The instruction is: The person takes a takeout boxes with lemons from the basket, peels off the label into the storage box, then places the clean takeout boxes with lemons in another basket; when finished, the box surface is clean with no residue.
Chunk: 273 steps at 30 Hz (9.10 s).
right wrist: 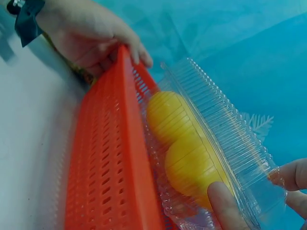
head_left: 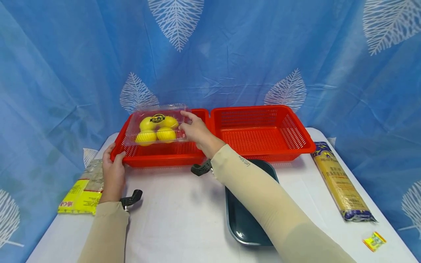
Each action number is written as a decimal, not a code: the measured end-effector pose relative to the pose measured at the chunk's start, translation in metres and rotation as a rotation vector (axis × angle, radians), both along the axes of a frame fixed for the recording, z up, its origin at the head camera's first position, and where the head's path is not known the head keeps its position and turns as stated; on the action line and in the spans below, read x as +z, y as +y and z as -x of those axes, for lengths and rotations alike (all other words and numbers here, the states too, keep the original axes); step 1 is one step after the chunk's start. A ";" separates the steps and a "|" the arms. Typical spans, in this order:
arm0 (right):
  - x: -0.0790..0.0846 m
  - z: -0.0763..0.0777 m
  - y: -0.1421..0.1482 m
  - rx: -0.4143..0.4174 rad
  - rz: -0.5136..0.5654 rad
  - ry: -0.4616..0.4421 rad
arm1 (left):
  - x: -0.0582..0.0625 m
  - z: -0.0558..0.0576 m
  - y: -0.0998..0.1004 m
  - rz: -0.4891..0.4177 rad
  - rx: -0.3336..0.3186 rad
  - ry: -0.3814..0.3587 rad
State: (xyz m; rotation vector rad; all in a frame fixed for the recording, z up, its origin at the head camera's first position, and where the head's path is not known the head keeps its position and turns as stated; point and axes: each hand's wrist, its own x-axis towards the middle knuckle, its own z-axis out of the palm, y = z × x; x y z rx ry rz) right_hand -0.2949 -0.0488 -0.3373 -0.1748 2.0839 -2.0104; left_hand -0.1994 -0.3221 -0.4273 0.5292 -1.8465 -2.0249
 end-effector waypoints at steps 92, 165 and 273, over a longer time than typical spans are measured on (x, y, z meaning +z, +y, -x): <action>-0.002 -0.163 0.123 0.230 -0.007 -0.128 | 0.008 -0.008 0.005 0.003 -0.040 0.010; -0.043 -0.188 0.110 0.257 -0.048 -0.192 | -0.004 -0.002 -0.001 -0.023 -0.041 0.040; -0.009 -0.139 0.046 0.486 -0.710 0.507 | -0.024 -0.105 0.040 0.197 -0.675 -0.019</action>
